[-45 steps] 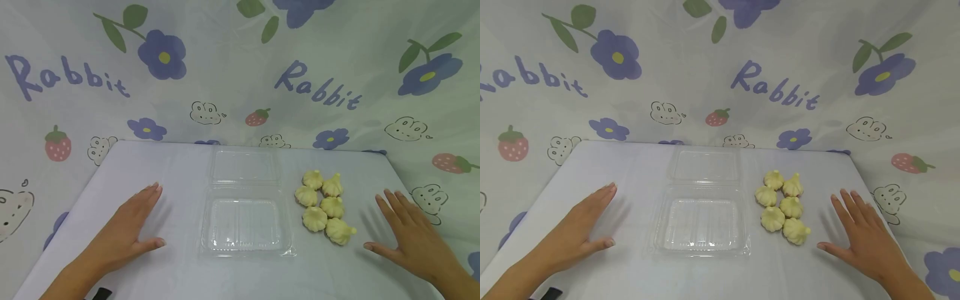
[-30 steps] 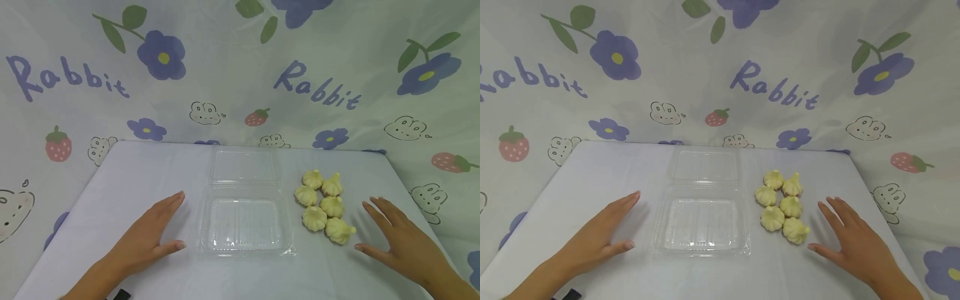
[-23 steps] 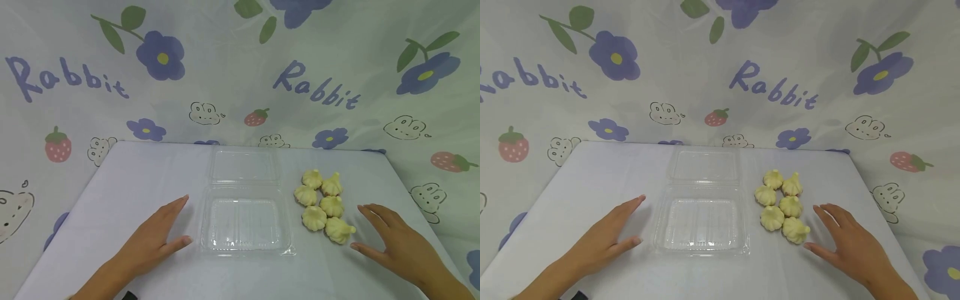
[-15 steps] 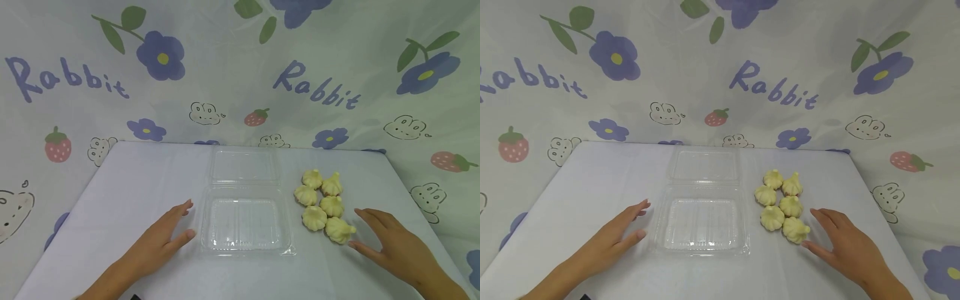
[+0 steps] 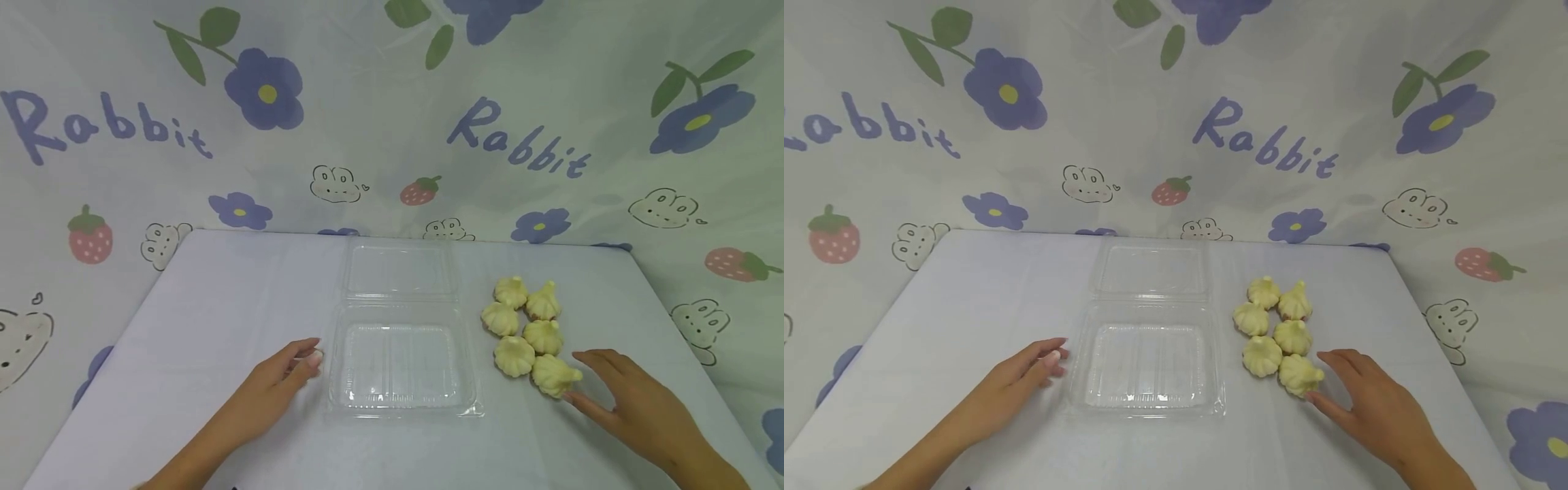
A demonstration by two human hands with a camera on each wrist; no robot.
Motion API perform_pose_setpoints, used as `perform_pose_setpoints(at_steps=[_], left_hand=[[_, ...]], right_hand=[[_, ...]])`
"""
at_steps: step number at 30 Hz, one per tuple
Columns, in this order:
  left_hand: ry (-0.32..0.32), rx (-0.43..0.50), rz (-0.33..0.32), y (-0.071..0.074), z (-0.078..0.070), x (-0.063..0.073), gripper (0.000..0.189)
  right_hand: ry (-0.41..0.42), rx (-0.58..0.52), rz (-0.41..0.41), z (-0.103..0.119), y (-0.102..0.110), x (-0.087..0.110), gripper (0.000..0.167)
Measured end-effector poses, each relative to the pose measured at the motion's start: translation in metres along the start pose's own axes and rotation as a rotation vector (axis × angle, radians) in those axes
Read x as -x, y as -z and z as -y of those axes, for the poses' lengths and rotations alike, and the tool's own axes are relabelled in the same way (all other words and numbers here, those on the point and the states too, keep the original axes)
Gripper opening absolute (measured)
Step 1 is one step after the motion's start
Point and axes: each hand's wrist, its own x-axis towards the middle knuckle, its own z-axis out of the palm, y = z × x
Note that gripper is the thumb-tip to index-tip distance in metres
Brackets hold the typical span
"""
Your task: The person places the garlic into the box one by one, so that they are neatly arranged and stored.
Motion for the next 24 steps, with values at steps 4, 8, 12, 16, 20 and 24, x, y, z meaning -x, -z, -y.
perform_pose_setpoints(at_steps=[4, 8, 12, 16, 20, 24], left_hand=[[0.035, 0.084, 0.012, -0.002, 0.004, -0.003, 0.056], [0.033, 0.148, 0.042, -0.004, 0.006, -0.005, 0.048], [0.020, 0.164, 0.076, -0.005, 0.008, -0.007, 0.044], [-0.019, 0.176, 0.111, -0.006, 0.010, -0.010, 0.041], [-0.050, 0.189, 0.129, -0.007, 0.012, -0.012, 0.037], [-0.084, 0.205, 0.142, -0.008, 0.015, -0.013, 0.033]], right_hand=[[0.033, -0.002, -0.031, 0.000, -0.005, -0.001, 0.066], [0.027, -0.019, -0.027, 0.001, -0.008, -0.002, 0.063], [-0.016, -0.041, 0.011, 0.002, -0.012, -0.003, 0.061], [-0.056, -0.058, 0.053, 0.004, -0.015, -0.004, 0.060], [-0.077, -0.074, 0.071, 0.006, -0.017, -0.006, 0.060], [-0.083, -0.083, 0.072, 0.007, -0.019, -0.007, 0.061]])
